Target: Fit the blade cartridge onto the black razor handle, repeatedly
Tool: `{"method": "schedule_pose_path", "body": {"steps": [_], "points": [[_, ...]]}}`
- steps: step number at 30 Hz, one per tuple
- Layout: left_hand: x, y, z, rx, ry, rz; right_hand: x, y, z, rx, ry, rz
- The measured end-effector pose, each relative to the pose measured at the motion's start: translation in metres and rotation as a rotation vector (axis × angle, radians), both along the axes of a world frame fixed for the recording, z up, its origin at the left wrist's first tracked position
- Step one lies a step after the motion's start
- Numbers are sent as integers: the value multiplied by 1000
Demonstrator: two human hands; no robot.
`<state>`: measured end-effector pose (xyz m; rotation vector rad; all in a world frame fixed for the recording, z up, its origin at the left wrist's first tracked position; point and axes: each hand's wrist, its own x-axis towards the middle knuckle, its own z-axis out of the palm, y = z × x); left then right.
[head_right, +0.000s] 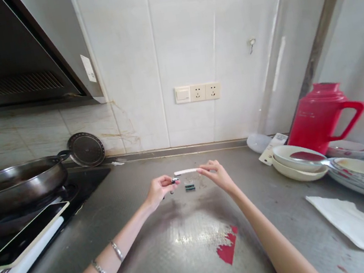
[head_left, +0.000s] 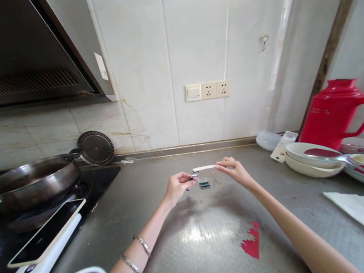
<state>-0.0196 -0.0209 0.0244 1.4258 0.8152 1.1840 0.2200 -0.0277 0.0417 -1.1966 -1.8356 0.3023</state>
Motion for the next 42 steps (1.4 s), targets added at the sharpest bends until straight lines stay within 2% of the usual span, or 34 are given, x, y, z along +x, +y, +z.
{"method": "schedule_pose_path", "body": {"steps": [4, 9, 15, 20, 27, 32, 38, 42], "points": [[-1, 0, -1, 3, 4, -3, -3, -1, 1, -4, 2, 54], [-1, 0, -1, 6, -19, -7, 3, 1, -1, -24, 10, -10], [-1, 0, -1, 4, 0, -6, -4, -3, 3, 3, 17, 47], [-1, -1, 1, 12, -28, -17, 4, 0, -2, -13, 25, -18], [-1, 1, -1, 17, -11, -13, -4, 0, -2, 0, 34, 65], [-3, 0, 0, 27, -19, 7, 6, 1, -6, -25, 41, 20], [-2, 0, -1, 12, -18, 1, -1, -2, -1, -5, 27, 58], [-3, -1, 0, 14, -21, -1, 3, -1, -2, -13, 24, 27]]}}
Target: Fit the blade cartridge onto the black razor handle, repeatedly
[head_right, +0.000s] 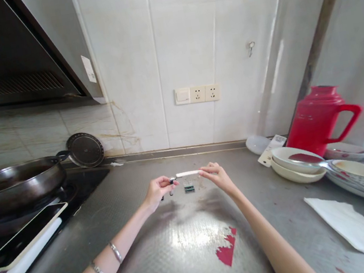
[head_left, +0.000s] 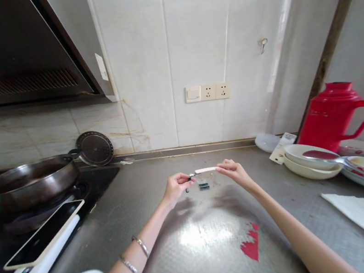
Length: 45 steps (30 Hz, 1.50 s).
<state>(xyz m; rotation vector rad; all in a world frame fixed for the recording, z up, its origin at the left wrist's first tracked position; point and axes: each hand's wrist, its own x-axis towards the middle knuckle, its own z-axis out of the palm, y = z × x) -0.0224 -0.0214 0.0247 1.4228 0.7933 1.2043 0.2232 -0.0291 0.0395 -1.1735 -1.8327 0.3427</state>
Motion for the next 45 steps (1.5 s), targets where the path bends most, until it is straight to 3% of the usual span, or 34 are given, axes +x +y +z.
{"method": "schedule_pose_path", "body": {"steps": [9, 25, 41, 45], "points": [[3, 0, 0, -12, 15, 3, -1, -4, 8, 48, -31, 15], [1, 0, 2, -17, -7, 23, 0, -5, 8, 58, 2, -23], [1, 0, 1, -8, 16, 6, -4, -5, 6, 26, 3, 43], [-1, 1, 2, 10, -8, 13, 3, -2, 3, 19, 10, -29]]}}
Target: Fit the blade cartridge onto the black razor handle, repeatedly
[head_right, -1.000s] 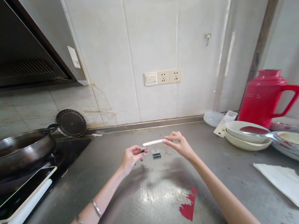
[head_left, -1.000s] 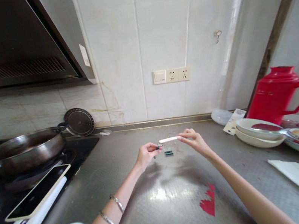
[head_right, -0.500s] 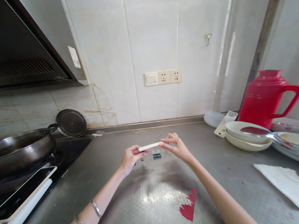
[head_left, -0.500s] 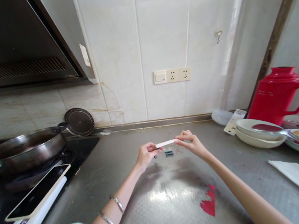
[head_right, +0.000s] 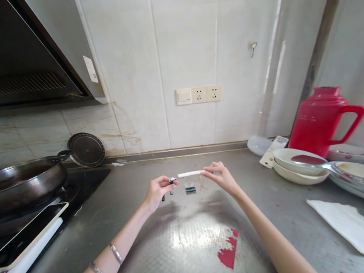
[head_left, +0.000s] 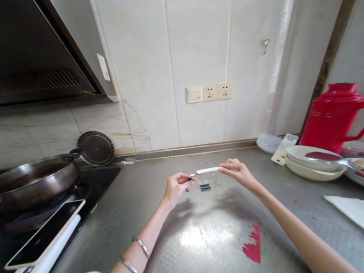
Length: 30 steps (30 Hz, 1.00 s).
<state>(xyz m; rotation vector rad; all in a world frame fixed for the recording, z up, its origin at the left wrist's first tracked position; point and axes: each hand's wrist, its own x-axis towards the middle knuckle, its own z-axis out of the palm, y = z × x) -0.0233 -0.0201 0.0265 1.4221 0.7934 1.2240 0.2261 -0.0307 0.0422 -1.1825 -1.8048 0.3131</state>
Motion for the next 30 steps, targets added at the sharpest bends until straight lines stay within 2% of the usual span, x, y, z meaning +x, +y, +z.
{"method": "schedule_pose_path", "body": {"steps": [6, 11, 16, 22, 27, 30], "points": [[2, 0, -1, -26, 15, -11, -6, 0, -1, 2, -24, 53], [3, -2, 0, -18, 9, -22, -3, 0, -4, -2, -4, -16], [2, -2, 0, -25, 6, -34, -8, -3, -2, -8, 2, 47], [4, -3, 2, -28, 0, -40, -5, 0, -3, -17, 17, 3], [4, -5, 3, -23, 12, -49, -11, -3, 0, -1, -6, 76], [6, -7, 4, -29, 11, -52, -5, 1, -4, 8, -33, 17]]}}
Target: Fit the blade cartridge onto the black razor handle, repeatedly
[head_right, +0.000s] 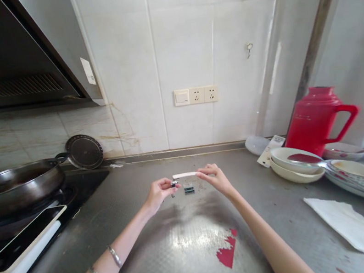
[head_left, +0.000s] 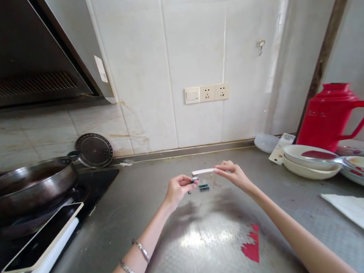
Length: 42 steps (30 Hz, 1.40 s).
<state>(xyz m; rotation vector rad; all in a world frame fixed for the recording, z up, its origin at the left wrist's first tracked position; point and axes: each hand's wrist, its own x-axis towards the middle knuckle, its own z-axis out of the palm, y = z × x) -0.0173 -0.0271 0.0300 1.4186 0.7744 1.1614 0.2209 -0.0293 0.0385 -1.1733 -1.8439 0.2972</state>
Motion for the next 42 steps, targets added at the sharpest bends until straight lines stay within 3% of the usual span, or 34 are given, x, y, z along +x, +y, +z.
{"method": "schedule_pose_path", "body": {"steps": [4, 10, 16, 19, 23, 27, 29, 35, 42], "points": [[2, -2, 0, -15, -42, -29, 9, 11, -7, 20, 91, -98], [5, -4, -2, -92, -67, 12, -4, 15, -15, -56, 141, -2], [12, -7, -7, -89, -43, 79, -11, 16, -16, -79, 196, -106], [14, -9, -8, -112, 8, 134, -16, 15, -13, -104, 287, -91], [13, -12, -7, -107, 13, 162, -31, -2, -4, -253, 397, 25], [10, -15, -8, -47, -40, 179, -50, -36, 10, -536, 488, 215], [9, -16, -9, -19, -58, 171, -56, -53, 16, -596, 544, 249], [10, -24, -8, 2, -96, 84, -66, -85, 15, -610, 561, 189], [9, -26, -9, 14, -69, 177, -72, -92, -1, -502, 592, 70]]}}
